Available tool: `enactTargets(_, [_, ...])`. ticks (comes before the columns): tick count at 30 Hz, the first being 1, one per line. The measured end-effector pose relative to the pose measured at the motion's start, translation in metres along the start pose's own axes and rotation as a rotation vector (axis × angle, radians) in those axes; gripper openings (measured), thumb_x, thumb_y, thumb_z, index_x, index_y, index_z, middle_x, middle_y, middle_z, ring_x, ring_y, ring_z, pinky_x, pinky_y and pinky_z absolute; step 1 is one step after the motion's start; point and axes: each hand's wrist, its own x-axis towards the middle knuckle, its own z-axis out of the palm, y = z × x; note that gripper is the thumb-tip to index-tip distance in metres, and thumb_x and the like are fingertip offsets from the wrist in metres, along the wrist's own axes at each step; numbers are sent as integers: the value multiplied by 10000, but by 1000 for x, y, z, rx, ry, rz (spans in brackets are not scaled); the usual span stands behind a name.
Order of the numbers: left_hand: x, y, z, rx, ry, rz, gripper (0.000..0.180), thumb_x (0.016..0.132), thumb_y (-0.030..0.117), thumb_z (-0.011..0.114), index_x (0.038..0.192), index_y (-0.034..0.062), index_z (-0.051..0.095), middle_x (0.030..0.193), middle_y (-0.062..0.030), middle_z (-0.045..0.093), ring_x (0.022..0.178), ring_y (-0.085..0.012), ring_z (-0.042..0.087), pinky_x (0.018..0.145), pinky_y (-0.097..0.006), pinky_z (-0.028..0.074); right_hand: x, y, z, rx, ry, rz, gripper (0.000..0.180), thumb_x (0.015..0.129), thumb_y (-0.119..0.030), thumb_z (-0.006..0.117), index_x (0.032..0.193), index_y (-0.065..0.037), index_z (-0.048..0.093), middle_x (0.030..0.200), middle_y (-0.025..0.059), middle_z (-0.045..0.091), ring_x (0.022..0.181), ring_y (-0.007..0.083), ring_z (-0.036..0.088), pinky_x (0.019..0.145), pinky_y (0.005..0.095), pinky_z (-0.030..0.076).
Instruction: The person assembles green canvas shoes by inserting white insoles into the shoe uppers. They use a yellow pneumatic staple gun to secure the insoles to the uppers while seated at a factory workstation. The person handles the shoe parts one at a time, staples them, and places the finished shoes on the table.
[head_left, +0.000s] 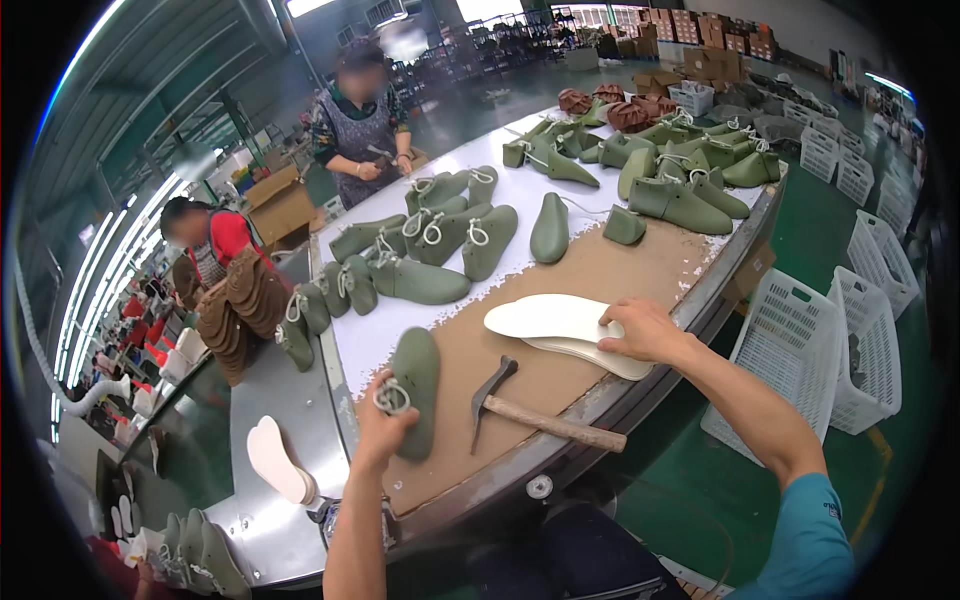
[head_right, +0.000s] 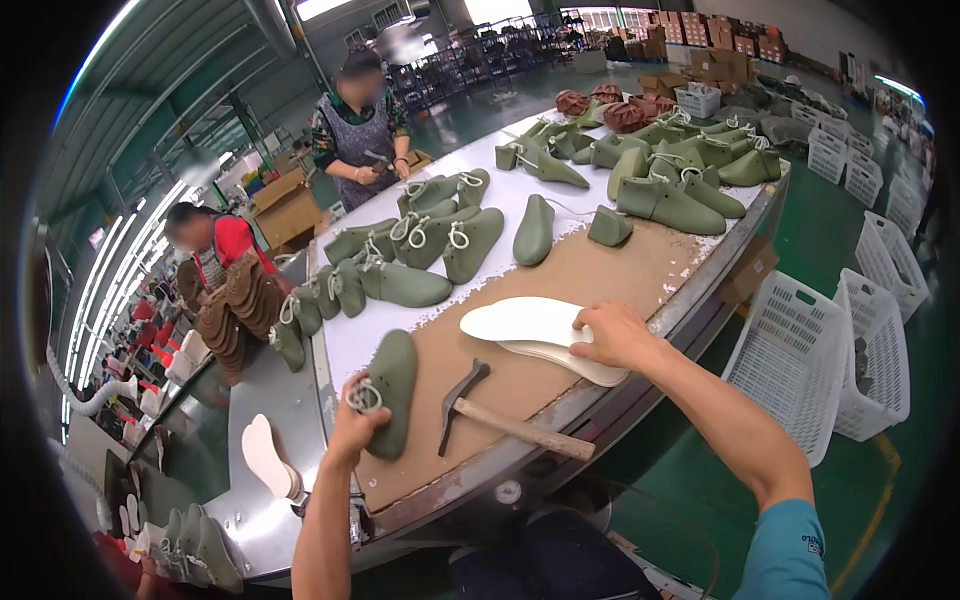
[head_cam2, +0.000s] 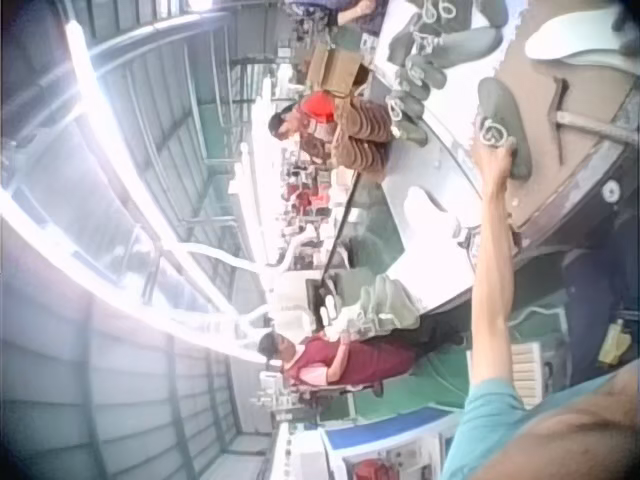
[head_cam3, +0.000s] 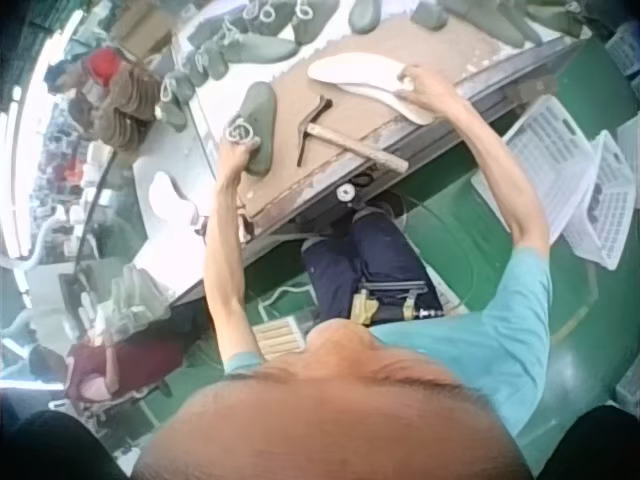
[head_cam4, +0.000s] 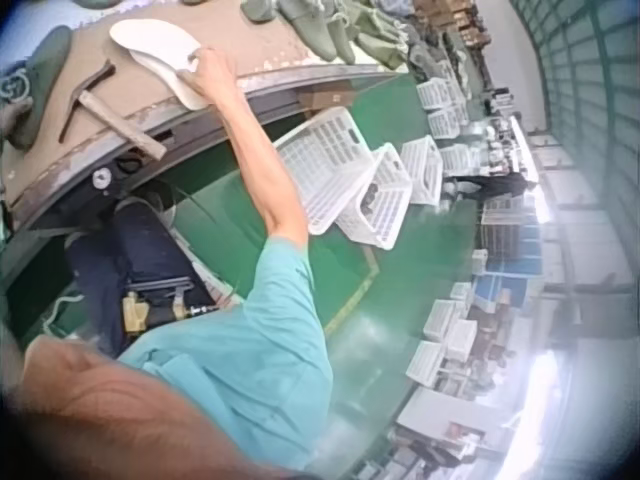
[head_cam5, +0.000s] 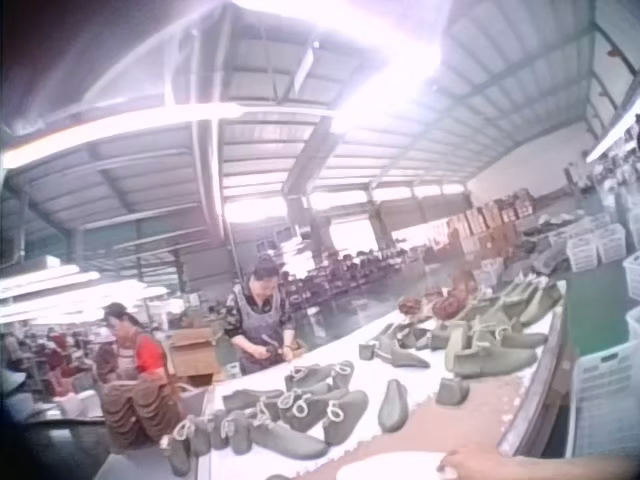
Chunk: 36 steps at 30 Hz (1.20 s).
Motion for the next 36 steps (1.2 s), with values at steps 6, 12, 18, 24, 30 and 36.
enactTargets(6, [-71, -2, -7, -19, -53, -58, 803, 723, -5, 670, 1454, 54, 342, 1288, -123, 532, 1187, -213, 513, 1025, -315, 393, 18, 6, 0, 25, -173, 25, 406, 819, -394, 684, 1071, -77, 707, 992, 186, 692, 984, 359, 645, 876, 456, 496])
enactTargets(12, [-94, 1, -7, -83, -84, -60, 765, 739, 4, 654, 1445, 24, 360, 1290, -125, 549, 1199, -210, 519, 1022, -307, 391, 27, 1, -12, 11, -221, -3, 255, 880, -202, 543, 984, -27, 696, 978, 244, 674, 928, 397, 650, 855, 481, 507])
enactTargets(18, [-98, 12, 0, -261, -127, -180, 629, 768, 16, 647, 1363, -11, 445, 1202, -111, 611, 1121, -241, 579, 953, -364, 456, 21, 25, 2, 22, 303, 217, 236, 824, -18, 501, 1041, 6, 591, 868, 259, 646, 805, 431, 645, 749, 526, 499])
enactTargets(24, [-151, -45, -36, -878, -161, -372, 605, 833, 268, 690, 1329, 7, 464, 1245, -142, 599, 1000, -314, 609, 929, -475, 465, -40, -91, -14, 832, 434, 126, 233, 959, -57, 420, 1155, -48, 545, 984, 228, 597, 835, 344, 614, 742, 444, 510])
enactTargets(30, [-270, -27, 84, -1052, 382, -178, 447, 938, 210, 606, 1316, 22, 458, 1277, -117, 542, 1083, -271, 587, 929, -422, 507, -174, -223, 68, 1050, -140, -3, 483, 939, -329, 574, 1302, -30, 466, 1203, 166, 565, 1155, 293, 542, 995, 408, 418])
enactTargets(36, [-331, 12, 70, -365, 580, -182, 447, 906, 122, 651, 1299, 10, 470, 1218, -118, 543, 1092, -229, 539, 951, -385, 461, -217, -248, 80, 1306, -291, -200, 694, 788, -228, 760, 1363, -79, 401, 1179, 174, 532, 1105, 302, 546, 948, 417, 447])
